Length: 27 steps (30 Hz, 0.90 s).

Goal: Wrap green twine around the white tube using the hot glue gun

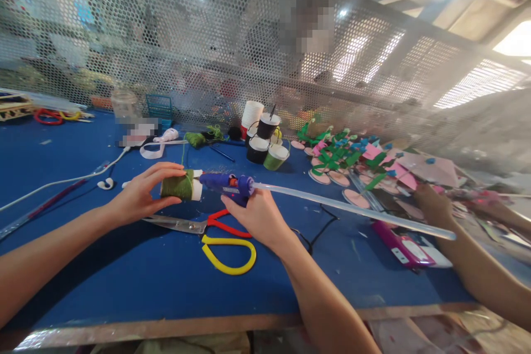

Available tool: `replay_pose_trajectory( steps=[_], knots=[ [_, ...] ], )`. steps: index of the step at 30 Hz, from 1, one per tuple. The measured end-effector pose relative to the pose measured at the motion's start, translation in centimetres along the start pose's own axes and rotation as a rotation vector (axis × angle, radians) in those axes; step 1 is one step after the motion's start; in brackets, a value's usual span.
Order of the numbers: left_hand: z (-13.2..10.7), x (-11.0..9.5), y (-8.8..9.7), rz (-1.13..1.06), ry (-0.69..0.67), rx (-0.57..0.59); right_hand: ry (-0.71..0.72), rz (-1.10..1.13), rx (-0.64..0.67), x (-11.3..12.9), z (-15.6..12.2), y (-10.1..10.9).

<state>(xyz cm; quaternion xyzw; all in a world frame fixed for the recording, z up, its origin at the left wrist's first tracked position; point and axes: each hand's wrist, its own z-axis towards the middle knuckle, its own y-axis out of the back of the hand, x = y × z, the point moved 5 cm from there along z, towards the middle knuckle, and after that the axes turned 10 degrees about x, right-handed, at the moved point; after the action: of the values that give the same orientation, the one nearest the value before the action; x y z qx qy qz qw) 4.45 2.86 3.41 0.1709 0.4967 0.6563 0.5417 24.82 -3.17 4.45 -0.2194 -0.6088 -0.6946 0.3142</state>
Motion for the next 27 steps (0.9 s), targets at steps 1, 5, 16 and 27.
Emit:
replay_pose_trajectory(
  steps=[1, 5, 16, 27],
  knots=[
    [0.00, -0.05, -0.04, 0.011, -0.008, 0.001, 0.000, -0.004, -0.005, -0.05, 0.02, 0.01],
    [-0.01, -0.05, -0.09, 0.029, -0.016, 0.003, 0.004, -0.014, -0.001, -0.20, 0.01, -0.02],
    [-0.08, 0.14, 0.02, 0.019, -0.006, -0.005, 0.039, -0.037, 0.025, 0.36, -0.31, 0.16],
    [-0.14, -0.66, -0.11, 0.037, -0.097, 0.010, -0.069, -0.025, -0.002, 0.04, -0.08, 0.39]
  ],
)
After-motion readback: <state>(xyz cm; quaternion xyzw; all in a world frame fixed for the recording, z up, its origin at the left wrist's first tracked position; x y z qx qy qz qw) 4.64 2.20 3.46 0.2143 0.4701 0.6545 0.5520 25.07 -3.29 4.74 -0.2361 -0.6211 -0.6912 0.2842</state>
